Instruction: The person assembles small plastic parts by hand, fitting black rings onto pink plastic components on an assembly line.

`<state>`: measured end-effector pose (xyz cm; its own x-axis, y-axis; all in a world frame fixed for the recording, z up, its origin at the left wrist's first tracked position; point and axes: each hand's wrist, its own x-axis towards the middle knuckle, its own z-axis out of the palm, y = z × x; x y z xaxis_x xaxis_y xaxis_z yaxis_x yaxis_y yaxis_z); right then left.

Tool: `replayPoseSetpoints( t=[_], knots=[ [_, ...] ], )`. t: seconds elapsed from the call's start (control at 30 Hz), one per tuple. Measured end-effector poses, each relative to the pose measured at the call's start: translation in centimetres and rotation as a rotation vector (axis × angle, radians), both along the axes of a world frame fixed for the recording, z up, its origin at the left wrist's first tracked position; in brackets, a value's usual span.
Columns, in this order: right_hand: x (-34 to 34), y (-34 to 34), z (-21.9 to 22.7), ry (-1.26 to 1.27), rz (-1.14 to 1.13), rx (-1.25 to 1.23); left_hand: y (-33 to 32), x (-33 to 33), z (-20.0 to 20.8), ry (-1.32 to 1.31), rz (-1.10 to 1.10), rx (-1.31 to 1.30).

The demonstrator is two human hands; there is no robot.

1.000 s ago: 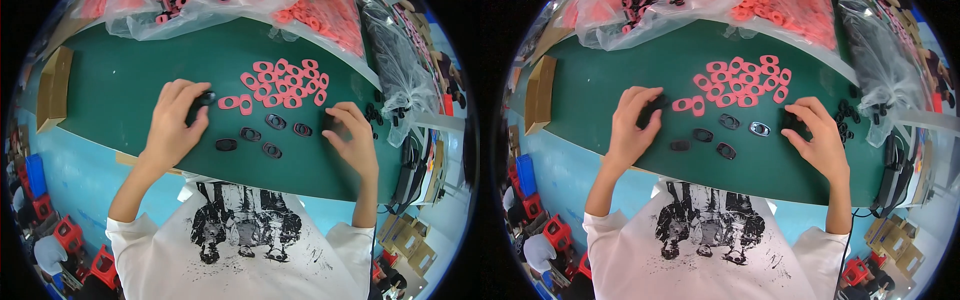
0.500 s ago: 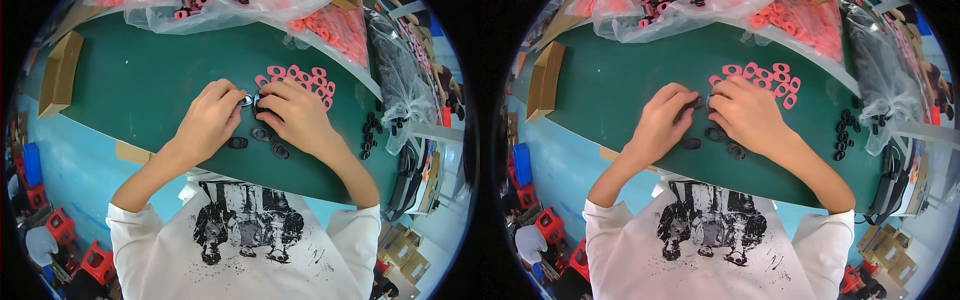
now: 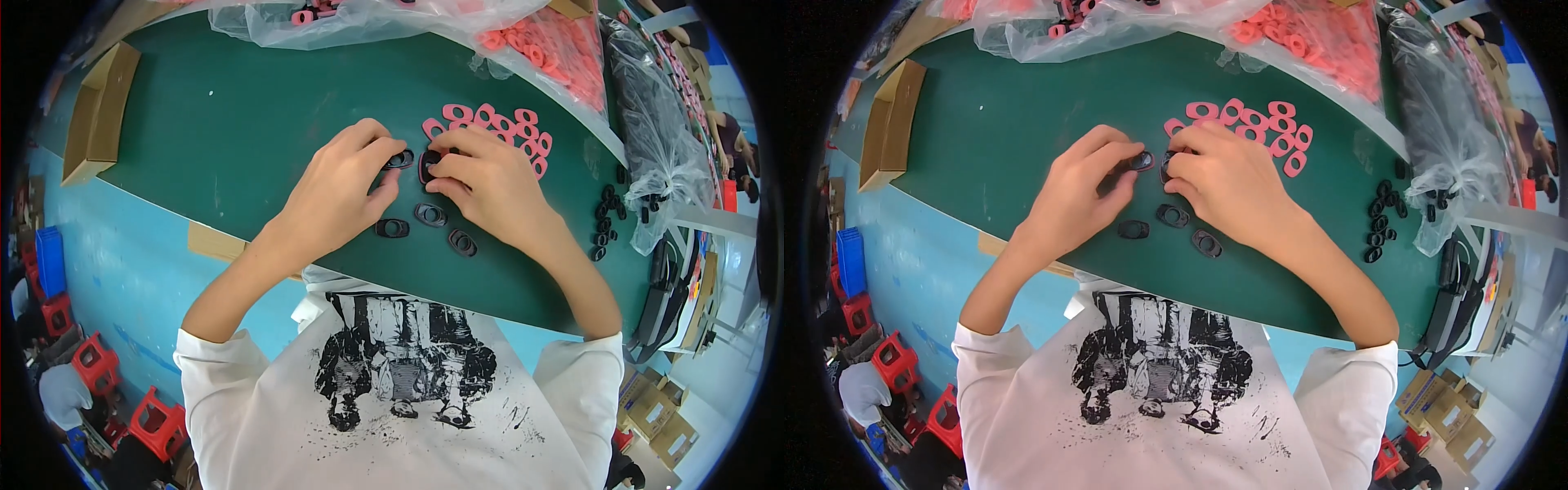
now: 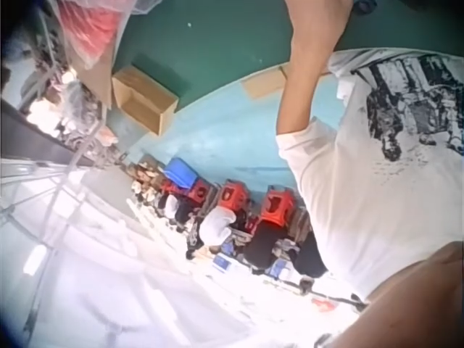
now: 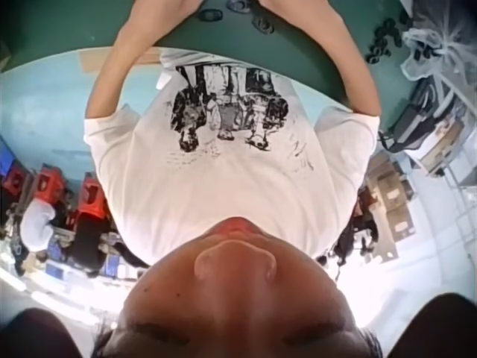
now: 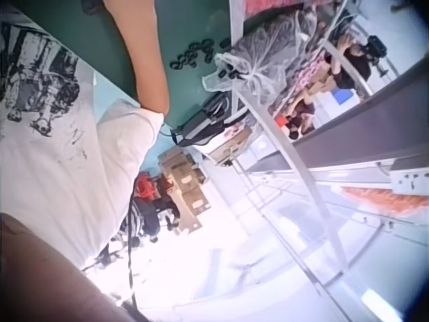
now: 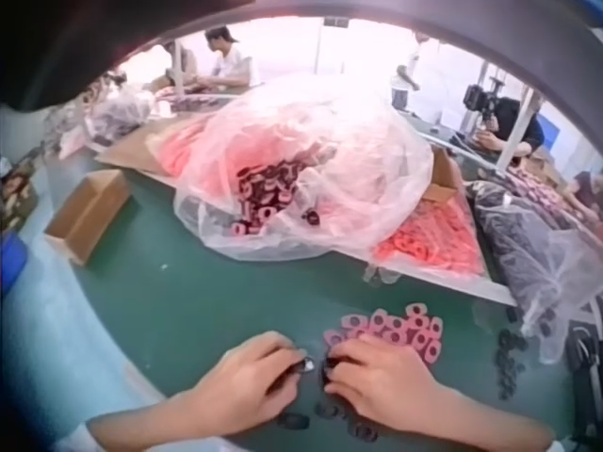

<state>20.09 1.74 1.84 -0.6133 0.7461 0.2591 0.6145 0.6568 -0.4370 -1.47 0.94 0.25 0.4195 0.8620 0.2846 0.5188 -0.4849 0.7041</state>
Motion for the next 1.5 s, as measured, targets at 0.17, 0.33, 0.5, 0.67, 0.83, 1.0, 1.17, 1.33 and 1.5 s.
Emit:
replayPoseSetpoints(
  t=[0.17,0.33,0.5,0.67,0.83,1.0,1.17,1.33,1.5],
  knots=[
    [-0.7,0.0,0.4,-0.159,0.065,0.15,0.4,0.0,-0.1,0.027,-0.023,0.025],
    [-1.3,-0.2,0.3,-0.223,0.08,0.133,0.0,0.1,0.3,0.19,-0.012,0.08],
    [-1.5,-0.9,0.3,-0.331,0.072,0.196,0.6,-0.2,0.5,0.21,-0.068,0.045],
    [-0.3,-0.8,1.9,-0.153,0.041,0.079,0.8,-0.4,0.5,0.221,-0.064,0.029],
    [5.2,-6.3,4.8,0.124,-0.317,0.102,-0.1,-3.6,0.7,0.26,-0.019,0.09],
    [8.2,-10.0,-1.1,0.002,-0.495,-0.046,0.2,-3.4,1.0,0.236,-0.06,0.086],
    [7.9,-9.5,-1.1,0.066,-0.491,-0.007,-0.5,-3.7,1.3,0.22,-0.014,-0.015],
    [8.8,-9.8,-1.9,0.101,-0.358,-0.036,-0.1,-3.4,0.6,0.256,-0.013,0.093],
    [7.2,-10.1,-0.2,0.283,-0.434,0.172,-2.8,-2.3,2.5,0.146,-0.031,0.158]
  ],
)
